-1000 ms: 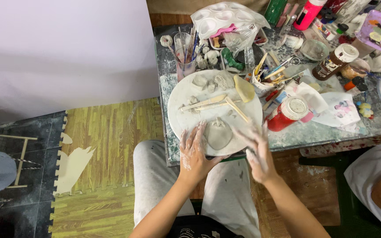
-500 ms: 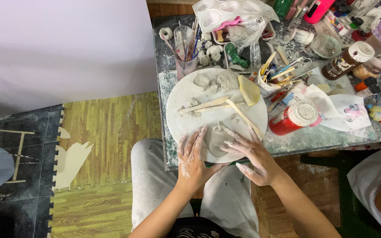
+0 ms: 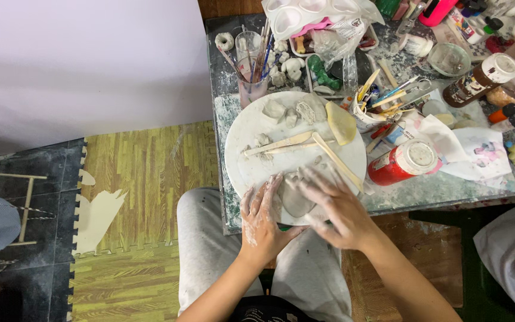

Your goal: The person shapes a lump of clay on a pottery wheel using a wooden modeling tool and their hands. They smooth and refine the surface of the clay piece, occasionally rotating the wheel to access different sides.

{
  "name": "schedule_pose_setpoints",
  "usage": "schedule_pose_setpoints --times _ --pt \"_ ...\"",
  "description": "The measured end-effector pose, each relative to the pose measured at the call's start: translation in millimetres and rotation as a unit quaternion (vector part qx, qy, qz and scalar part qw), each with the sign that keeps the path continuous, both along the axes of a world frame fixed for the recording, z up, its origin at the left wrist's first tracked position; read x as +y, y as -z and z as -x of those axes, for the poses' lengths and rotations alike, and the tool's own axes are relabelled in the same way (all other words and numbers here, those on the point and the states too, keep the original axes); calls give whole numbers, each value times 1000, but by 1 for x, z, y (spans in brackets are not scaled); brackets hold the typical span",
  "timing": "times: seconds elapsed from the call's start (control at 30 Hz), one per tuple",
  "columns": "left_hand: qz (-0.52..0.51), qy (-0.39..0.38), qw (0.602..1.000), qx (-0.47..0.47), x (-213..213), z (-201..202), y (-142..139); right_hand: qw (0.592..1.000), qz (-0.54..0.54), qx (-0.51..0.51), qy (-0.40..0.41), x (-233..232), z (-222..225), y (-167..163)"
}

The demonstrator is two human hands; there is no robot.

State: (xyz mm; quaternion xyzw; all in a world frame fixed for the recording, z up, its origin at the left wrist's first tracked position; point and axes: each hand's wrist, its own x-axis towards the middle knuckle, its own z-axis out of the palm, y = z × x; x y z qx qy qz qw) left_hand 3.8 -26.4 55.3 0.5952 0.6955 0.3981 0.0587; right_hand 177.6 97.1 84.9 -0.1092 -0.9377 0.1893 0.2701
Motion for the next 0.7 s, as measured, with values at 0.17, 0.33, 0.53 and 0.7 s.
schedule_pose_setpoints --times 0.17,0.33,0.53,0.7 --pt "-22 23 999 7 -1 8 -7 954 260 108 -108 -13 -3 0" --pt "-31 65 997 -21 -10 12 -15 934 266 222 88 -21 -5 3" --pt "12 82 994 -65 2 22 -25 945 245 155 154 -26 -3 1" --pt "17 84 995 -53 13 25 -33 965 165 127 157 -31 6 -2"
